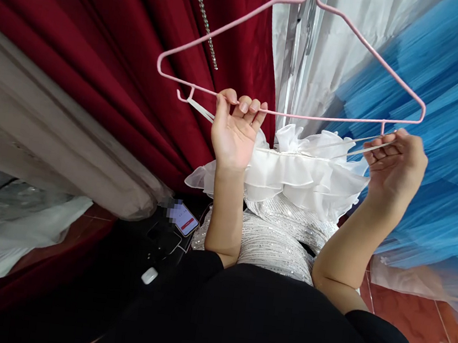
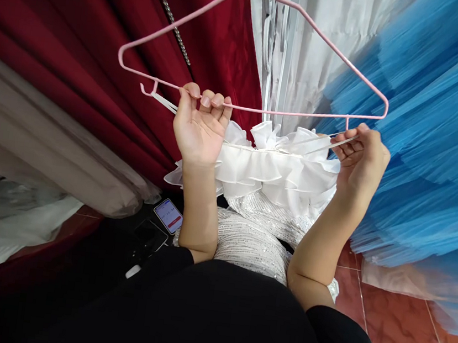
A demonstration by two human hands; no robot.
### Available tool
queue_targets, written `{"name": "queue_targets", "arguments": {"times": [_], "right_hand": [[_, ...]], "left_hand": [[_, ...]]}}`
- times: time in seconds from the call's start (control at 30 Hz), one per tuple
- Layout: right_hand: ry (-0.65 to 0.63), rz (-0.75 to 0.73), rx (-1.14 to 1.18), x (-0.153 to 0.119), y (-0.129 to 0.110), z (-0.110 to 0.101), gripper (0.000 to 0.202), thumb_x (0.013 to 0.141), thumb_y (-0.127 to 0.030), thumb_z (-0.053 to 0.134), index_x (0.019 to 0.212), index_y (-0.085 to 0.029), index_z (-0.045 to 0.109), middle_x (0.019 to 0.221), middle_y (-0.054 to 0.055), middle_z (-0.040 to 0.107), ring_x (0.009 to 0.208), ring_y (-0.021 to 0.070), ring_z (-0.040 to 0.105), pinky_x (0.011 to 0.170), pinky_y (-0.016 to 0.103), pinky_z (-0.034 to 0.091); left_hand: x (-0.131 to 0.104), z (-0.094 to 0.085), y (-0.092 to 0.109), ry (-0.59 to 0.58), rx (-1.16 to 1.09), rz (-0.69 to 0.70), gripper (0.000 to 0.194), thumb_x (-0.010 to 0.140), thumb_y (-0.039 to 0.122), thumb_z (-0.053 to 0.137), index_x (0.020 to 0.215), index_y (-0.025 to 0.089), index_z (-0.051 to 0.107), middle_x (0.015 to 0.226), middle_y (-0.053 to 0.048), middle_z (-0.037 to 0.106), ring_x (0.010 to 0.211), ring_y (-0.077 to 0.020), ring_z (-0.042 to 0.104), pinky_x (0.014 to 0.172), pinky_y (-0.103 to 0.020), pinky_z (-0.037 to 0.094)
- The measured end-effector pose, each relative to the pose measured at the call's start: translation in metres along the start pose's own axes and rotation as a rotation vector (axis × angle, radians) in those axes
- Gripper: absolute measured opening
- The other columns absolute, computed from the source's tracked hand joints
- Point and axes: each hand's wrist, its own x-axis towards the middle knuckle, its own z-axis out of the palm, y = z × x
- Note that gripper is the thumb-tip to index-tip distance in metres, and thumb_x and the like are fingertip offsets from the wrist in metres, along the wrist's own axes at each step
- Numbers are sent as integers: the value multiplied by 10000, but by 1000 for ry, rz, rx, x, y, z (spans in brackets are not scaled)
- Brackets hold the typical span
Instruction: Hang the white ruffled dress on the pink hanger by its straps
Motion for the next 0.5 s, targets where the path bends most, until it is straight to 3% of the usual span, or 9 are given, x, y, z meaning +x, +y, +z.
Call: {"name": "queue_targets", "arguments": {"times": [0.1, 0.23, 0.33, 0.5], "right_hand": [[19, 42, 153, 2, -4, -4, 147, 710, -269, 638, 746, -141, 702, 656, -1, 615, 583, 88, 618, 599, 220, 528], [59, 130, 175, 11, 7, -10, 270, 691, -294, 627, 902, -144, 700, 861, 29, 648, 757, 134, 667, 690, 274, 531], [-16, 169, 141, 17, 21, -12, 203, 674, -299, 632, 835, -174, 640, 767, -3, 586, 707, 122, 618, 655, 293, 476], [-118, 280, 156, 23, 35, -11, 204, 576, -244, 708, 664, -231, 525, 541, -63, 360, 544, 102, 426, 614, 326, 400]], "left_hand": [[0, 0, 2, 14, -12, -5, 311, 953, 527, 400, 847, 252, 497, 805, -29, 570, 950, -168, 635, 1026, -335, 474], [-1, 4, 4, 44, -37, -25, 300, 960, 497, 402, 822, 244, 483, 788, -26, 572, 900, -160, 644, 1021, -343, 488], [-2, 7, 4, 69, -19, -38, 309, 970, 495, 368, 825, 246, 478, 802, -27, 586, 937, -164, 642, 1023, -349, 485], [-1, 4, 0, 41, -70, -20, 296, 958, 492, 401, 810, 244, 464, 798, -20, 588, 892, -154, 643, 1023, -355, 489]]}}
